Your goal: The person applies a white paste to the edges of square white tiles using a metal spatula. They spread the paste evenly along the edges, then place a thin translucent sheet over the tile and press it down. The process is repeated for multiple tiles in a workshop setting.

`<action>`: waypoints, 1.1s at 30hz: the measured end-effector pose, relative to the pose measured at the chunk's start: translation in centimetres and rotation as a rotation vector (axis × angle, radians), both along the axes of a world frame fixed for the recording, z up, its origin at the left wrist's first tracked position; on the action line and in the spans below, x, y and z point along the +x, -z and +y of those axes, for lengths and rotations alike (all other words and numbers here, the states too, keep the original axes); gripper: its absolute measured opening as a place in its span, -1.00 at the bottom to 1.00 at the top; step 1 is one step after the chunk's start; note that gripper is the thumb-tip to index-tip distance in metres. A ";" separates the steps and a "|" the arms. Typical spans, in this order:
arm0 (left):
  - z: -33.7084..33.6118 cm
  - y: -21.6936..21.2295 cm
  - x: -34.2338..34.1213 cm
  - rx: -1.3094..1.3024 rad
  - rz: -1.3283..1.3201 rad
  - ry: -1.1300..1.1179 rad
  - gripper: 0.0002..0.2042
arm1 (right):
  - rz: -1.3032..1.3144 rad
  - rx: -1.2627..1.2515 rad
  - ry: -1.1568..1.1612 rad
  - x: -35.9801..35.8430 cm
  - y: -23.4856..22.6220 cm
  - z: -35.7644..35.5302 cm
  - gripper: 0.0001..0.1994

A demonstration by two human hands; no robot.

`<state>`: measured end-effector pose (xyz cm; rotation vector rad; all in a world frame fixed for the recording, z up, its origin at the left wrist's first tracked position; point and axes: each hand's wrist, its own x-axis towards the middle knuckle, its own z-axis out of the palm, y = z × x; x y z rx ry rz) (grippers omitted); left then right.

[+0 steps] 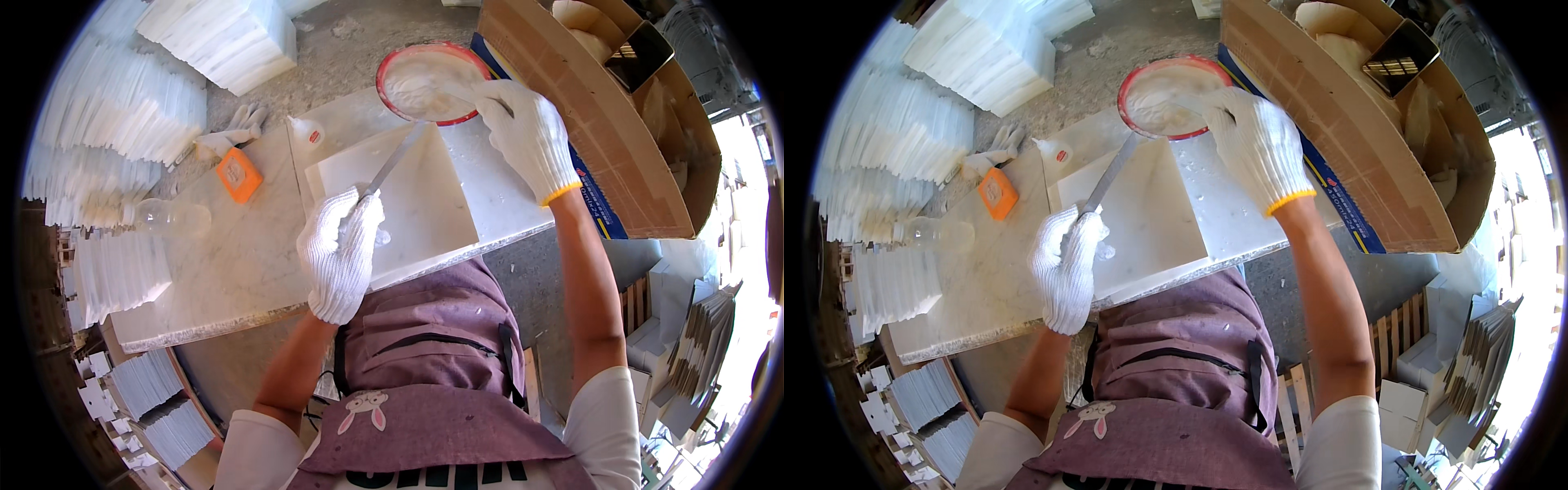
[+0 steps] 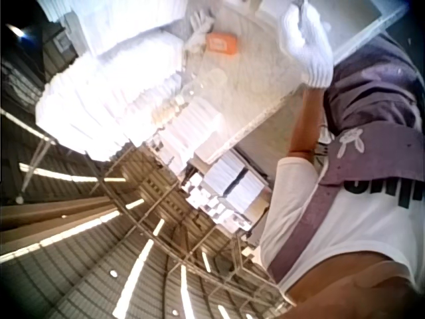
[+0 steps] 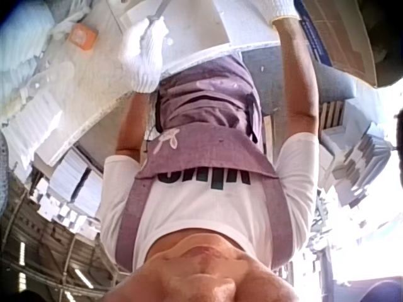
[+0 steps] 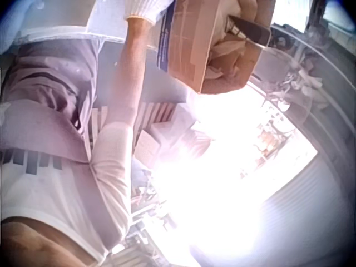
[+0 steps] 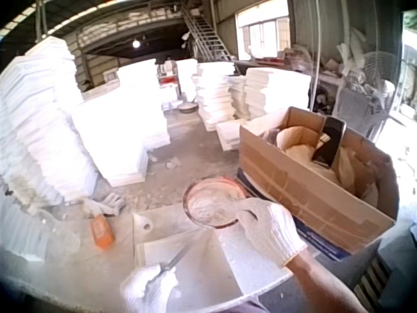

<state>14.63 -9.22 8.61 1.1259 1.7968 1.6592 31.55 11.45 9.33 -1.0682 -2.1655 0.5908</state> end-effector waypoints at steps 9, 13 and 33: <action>0.4 0.3 -0.1 -0.042 -0.070 -0.029 -0.82 | -0.559 0.167 0.040 -3.8 1.4 3.3 -0.73; 0.5 -0.7 0.2 -0.073 -0.252 -0.102 -0.76 | -0.222 0.219 0.138 -0.7 -2.2 -0.3 -0.68; -2.2 -2.2 7.7 -0.354 -0.567 0.534 -0.79 | 0.671 -1.013 0.047 5.9 -2.0 -17.0 -0.68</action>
